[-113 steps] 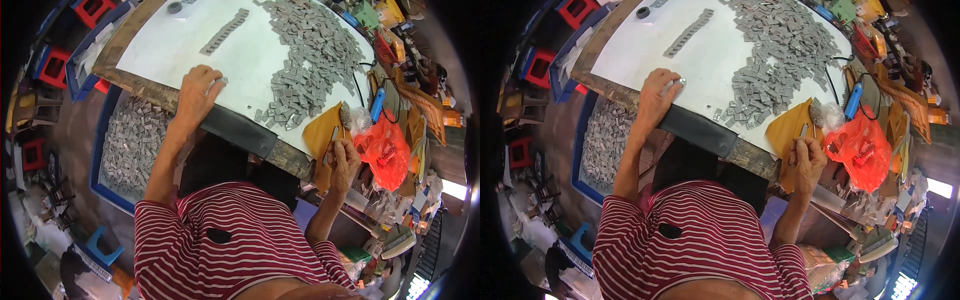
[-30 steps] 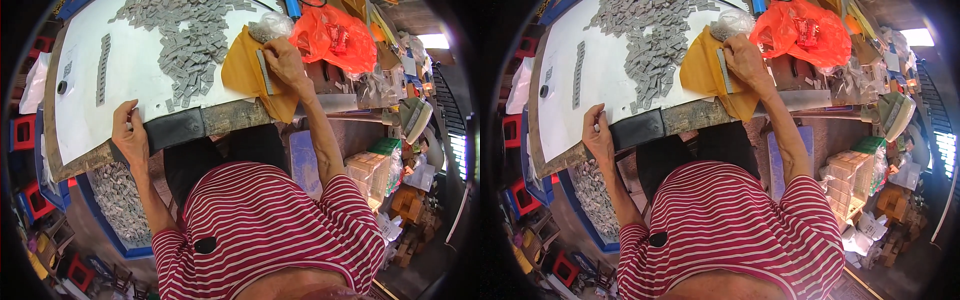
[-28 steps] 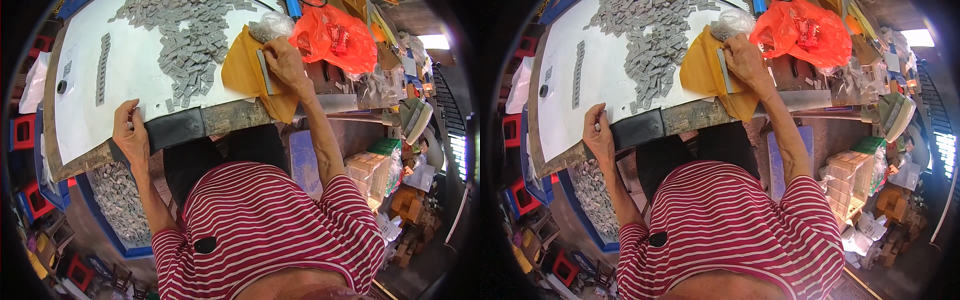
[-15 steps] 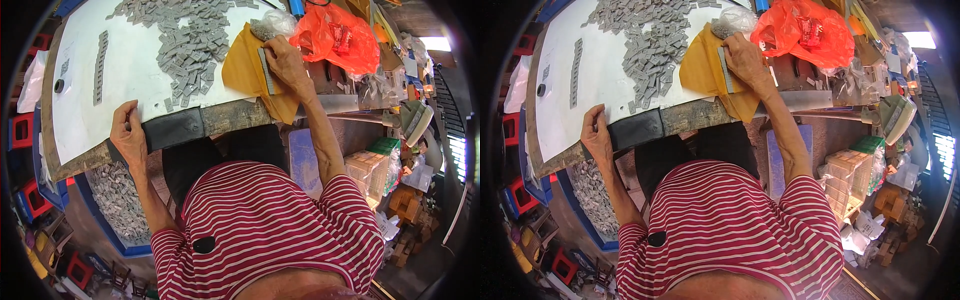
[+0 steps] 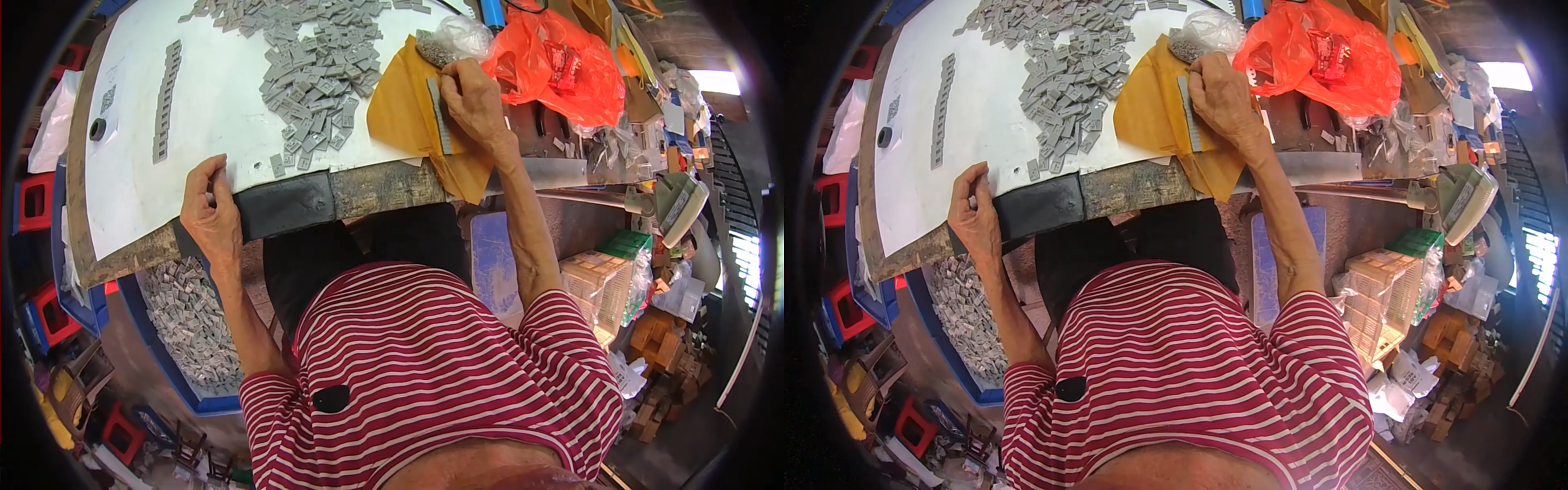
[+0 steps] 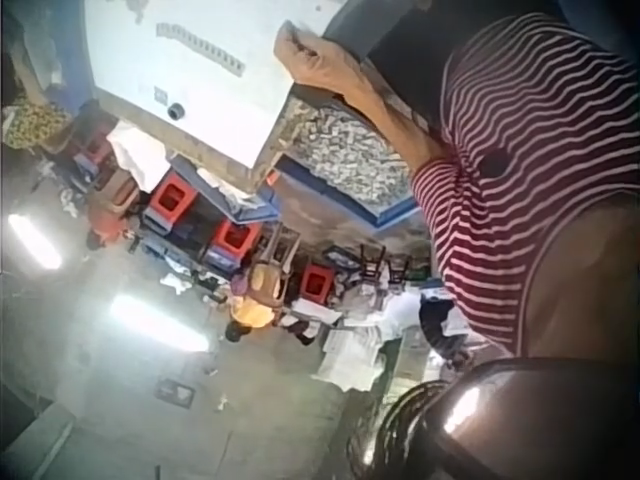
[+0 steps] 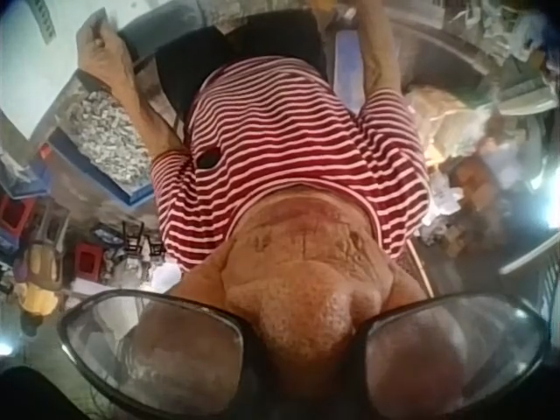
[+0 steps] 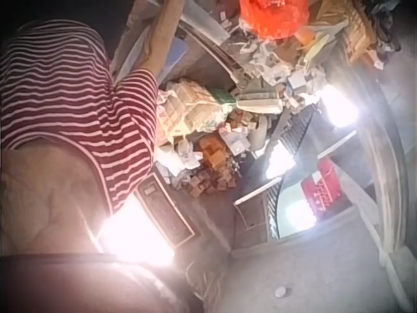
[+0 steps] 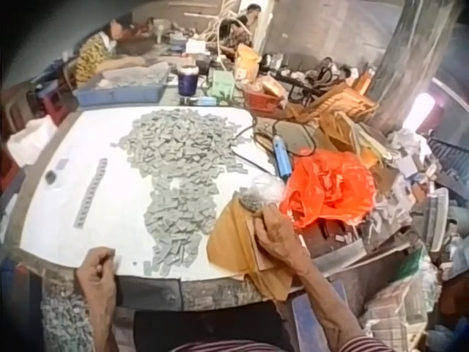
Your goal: The recorder is assembling small hardware components by hand at a workbench.
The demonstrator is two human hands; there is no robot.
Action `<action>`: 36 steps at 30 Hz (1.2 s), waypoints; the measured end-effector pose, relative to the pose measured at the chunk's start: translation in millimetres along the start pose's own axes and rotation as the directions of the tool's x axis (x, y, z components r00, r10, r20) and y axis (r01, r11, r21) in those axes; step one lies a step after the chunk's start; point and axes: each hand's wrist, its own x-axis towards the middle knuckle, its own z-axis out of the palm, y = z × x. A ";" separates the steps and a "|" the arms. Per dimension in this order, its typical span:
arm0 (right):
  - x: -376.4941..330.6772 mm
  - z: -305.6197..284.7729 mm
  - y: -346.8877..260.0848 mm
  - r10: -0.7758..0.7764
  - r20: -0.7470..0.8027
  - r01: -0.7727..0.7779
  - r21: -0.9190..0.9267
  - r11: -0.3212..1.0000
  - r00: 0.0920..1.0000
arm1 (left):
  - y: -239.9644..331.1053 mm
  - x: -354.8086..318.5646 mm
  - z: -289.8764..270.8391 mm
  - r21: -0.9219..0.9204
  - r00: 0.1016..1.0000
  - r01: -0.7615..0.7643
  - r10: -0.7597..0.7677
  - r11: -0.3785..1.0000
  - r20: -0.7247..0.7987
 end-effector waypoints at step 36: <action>-14.4 -15.7 -86.9 -0.369 -0.069 0.374 0.114 0.920 0.927 | 55.0 -9.0 91.6 -0.532 0.744 0.509 -0.034 0.677 0.668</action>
